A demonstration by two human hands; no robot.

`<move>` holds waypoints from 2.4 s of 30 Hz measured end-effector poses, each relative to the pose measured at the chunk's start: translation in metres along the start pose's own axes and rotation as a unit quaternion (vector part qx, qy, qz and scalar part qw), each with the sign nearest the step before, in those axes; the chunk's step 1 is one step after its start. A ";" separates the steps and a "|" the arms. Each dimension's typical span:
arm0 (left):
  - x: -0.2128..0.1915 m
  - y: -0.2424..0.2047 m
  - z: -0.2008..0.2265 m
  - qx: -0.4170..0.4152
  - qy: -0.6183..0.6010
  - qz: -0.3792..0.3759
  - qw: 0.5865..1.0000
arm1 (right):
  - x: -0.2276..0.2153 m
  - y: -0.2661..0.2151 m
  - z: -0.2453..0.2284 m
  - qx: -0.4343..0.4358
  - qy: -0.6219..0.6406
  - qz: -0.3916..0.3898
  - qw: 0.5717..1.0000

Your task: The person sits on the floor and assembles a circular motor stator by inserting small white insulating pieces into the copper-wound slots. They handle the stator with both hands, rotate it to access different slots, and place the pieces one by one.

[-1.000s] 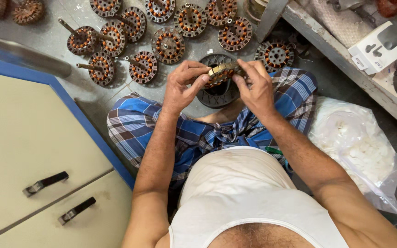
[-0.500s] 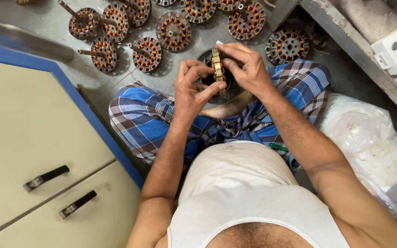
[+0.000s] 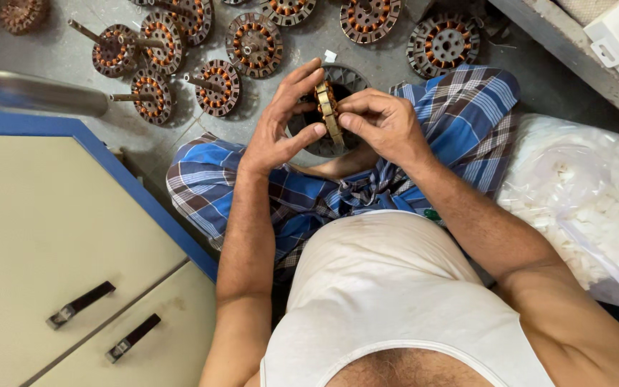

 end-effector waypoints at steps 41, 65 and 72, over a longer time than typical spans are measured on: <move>0.004 0.007 -0.017 -0.009 -0.114 0.036 0.993 | 0.001 0.021 0.014 0.137 0.009 0.037 0.990; 0.011 -0.010 -0.009 0.007 0.072 0.019 0.997 | -0.238 -0.211 -0.070 0.296 -0.512 0.105 0.800; 0.004 -0.014 -0.009 0.003 0.090 0.059 0.994 | -0.226 -0.216 -0.002 0.284 -0.519 0.083 0.802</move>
Point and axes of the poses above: each hand's wrist, its own y-axis towards the middle knuckle, its own x-axis out of the palm, z = x × y, the point moved 6 cm from there along y, towards the middle knuckle, and after that the axes turned 1 degree about x, right-handed, at the moved point
